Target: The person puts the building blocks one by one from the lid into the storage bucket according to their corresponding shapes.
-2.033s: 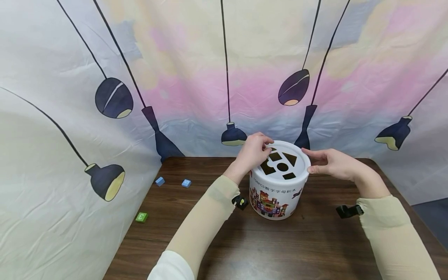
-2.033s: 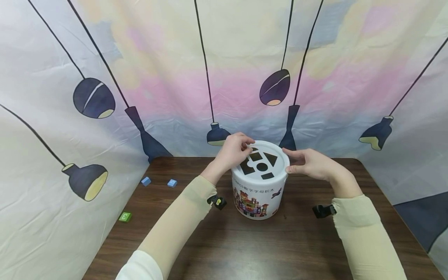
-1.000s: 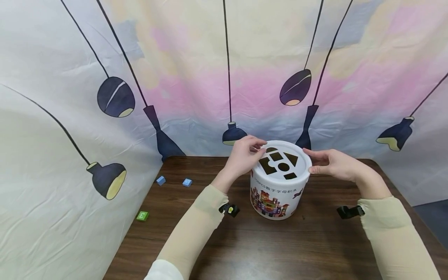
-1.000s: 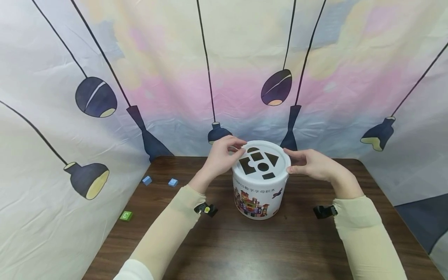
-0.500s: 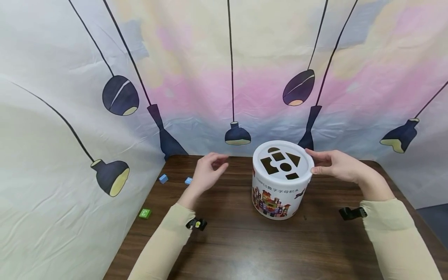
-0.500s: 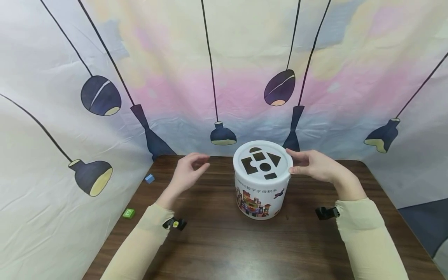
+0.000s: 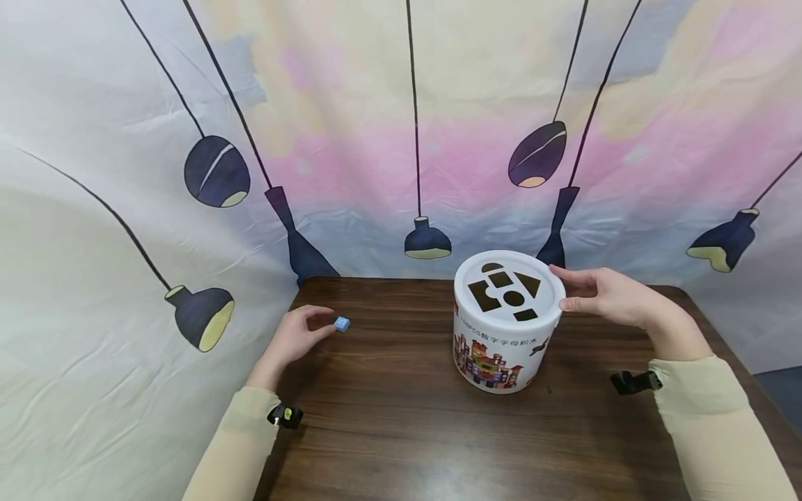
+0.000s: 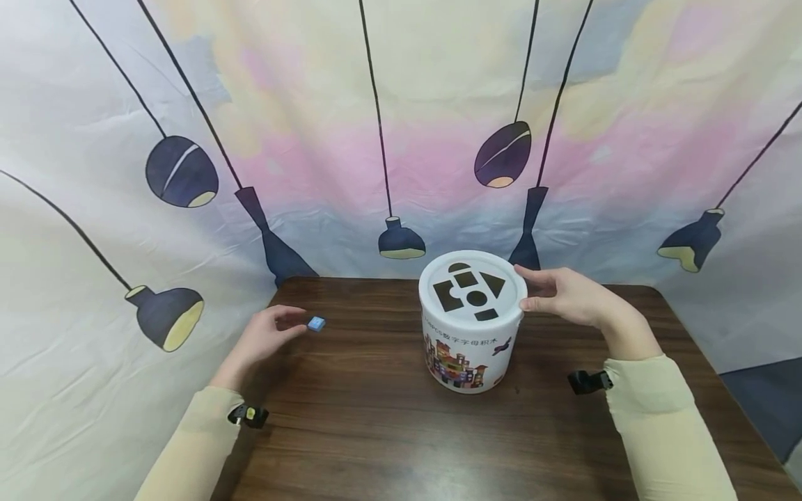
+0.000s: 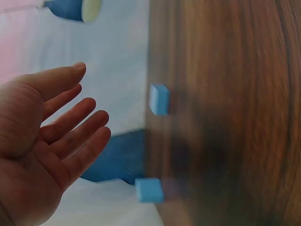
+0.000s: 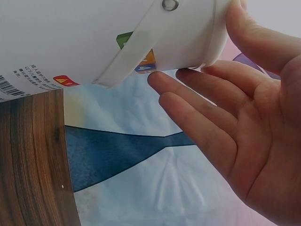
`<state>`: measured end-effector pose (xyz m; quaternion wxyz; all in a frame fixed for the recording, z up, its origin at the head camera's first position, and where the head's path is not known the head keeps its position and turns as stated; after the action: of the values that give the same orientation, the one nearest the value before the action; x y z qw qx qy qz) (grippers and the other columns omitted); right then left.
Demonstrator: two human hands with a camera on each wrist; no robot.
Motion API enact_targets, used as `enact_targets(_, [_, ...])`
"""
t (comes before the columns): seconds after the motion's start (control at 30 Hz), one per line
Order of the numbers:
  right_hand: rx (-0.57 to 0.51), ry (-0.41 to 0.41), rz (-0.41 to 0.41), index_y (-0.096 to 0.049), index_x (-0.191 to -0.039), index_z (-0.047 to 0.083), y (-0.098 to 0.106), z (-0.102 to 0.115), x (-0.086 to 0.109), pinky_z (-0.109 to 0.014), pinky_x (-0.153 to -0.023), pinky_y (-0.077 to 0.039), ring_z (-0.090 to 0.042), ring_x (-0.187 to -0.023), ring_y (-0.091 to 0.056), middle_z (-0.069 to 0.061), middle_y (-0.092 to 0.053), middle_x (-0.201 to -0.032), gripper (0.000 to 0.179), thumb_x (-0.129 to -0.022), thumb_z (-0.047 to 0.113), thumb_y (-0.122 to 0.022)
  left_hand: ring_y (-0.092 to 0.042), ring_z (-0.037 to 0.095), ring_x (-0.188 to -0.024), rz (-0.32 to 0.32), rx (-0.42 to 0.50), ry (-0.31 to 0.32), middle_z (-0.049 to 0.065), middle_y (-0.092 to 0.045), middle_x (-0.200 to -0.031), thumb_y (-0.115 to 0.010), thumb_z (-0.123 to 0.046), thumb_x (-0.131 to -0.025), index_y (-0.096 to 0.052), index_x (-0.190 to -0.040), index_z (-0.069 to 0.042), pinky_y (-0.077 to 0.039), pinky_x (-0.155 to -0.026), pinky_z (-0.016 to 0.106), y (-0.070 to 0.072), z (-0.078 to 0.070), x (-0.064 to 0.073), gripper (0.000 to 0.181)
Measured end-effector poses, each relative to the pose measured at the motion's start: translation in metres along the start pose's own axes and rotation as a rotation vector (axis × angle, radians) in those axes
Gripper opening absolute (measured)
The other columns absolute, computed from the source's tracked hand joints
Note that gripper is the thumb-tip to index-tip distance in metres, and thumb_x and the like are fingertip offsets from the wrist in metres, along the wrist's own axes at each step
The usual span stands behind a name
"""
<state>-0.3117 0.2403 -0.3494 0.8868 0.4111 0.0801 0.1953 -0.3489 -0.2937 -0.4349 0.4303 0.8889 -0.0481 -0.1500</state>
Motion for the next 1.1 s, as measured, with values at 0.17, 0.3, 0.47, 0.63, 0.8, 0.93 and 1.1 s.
enact_targets(0.17, [0.001,-0.01,-0.003,-0.04,-0.165,0.005,0.001,-0.001,-0.001,-0.072,-0.109,-0.042,-0.053,-0.147,-0.041,-0.025,-0.049,-0.159,0.082,-0.099,0.035,-0.079,-0.069,0.038,-0.112,0.011,-0.006,0.052,0.021,-0.073,-0.126,-0.082,-0.017,-0.097,-0.073,-0.131,0.002,-0.055,-0.096,0.056,-0.008,0.023,-0.008,0.04])
enact_targets(0.3, [-0.011,-0.008,0.001,-0.04,-0.165,0.006,0.0,-0.001,-0.002,-0.072,-0.11,-0.041,-0.053,-0.148,-0.04,-0.025,-0.047,-0.16,0.082,-0.099,0.035,-0.079,-0.069,0.033,-0.105,0.018,0.01,0.105,0.018,-0.075,-0.117,-0.082,-0.02,-0.097,-0.073,-0.131,0.001,-0.056,-0.09,0.05,-0.018,0.038,-0.016,0.041])
enact_targets(0.47, [-0.016,-0.01,0.002,-0.04,-0.165,0.005,0.0,-0.001,0.0,-0.071,-0.111,-0.041,-0.052,-0.149,-0.038,-0.025,-0.047,-0.16,0.081,-0.1,0.034,-0.078,-0.07,0.031,-0.102,0.036,0.027,0.146,0.017,-0.075,-0.116,-0.077,-0.023,-0.101,-0.071,-0.133,0.002,-0.057,-0.085,0.046,-0.032,0.047,-0.026,0.042])
enact_targets(0.63, [-0.02,0.003,-0.004,-0.041,-0.164,0.005,-0.001,0.0,-0.001,-0.071,-0.111,-0.041,-0.051,-0.149,-0.04,-0.022,-0.048,-0.161,0.081,-0.099,0.034,-0.079,-0.07,0.034,-0.104,0.06,0.026,0.175,0.02,-0.074,-0.12,-0.076,-0.024,-0.102,-0.071,-0.132,0.004,-0.057,-0.089,0.051,-0.042,0.055,-0.028,0.041])
enact_targets(0.8, [-0.033,0.013,-0.004,-0.042,-0.164,0.005,-0.002,0.001,-0.001,-0.071,-0.112,-0.04,-0.051,-0.149,-0.04,-0.021,-0.049,-0.16,0.08,-0.099,0.033,-0.079,-0.069,0.031,-0.096,0.067,0.01,0.205,0.018,-0.074,-0.113,-0.078,-0.024,-0.101,-0.073,-0.13,0.004,-0.058,-0.083,0.047,-0.048,0.064,-0.028,0.041])
enact_targets(0.93, [-0.037,0.004,-0.007,-0.042,-0.164,0.005,-0.001,-0.001,0.0,-0.072,-0.112,-0.039,-0.051,-0.15,-0.038,-0.021,-0.048,-0.161,0.08,-0.099,0.033,-0.079,-0.068,0.029,-0.092,0.08,0.002,0.221,0.017,-0.074,-0.108,-0.079,-0.023,-0.1,-0.073,-0.13,0.004,-0.057,-0.08,0.045,-0.051,0.065,-0.03,0.04])
enact_targets(1.1, [-0.033,-0.003,-0.012,-0.042,-0.164,0.005,0.0,-0.002,0.0,-0.072,-0.112,-0.038,-0.051,-0.15,-0.038,-0.022,-0.047,-0.161,0.081,-0.098,0.033,-0.08,-0.069,0.03,-0.095,0.087,-0.02,0.225,0.018,-0.074,-0.112,-0.079,-0.023,-0.1,-0.071,-0.133,0.005,-0.057,-0.084,0.047,-0.054,0.065,-0.034,0.044])
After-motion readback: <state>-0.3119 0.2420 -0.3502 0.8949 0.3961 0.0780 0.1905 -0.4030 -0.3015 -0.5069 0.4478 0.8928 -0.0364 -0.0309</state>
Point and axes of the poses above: each hand's wrist, its own x-axis away from the middle knuckle, its own y-axis out of the back of the hand, z = x × y, the point moved 10 cm from there along -x, towards the middle knuckle
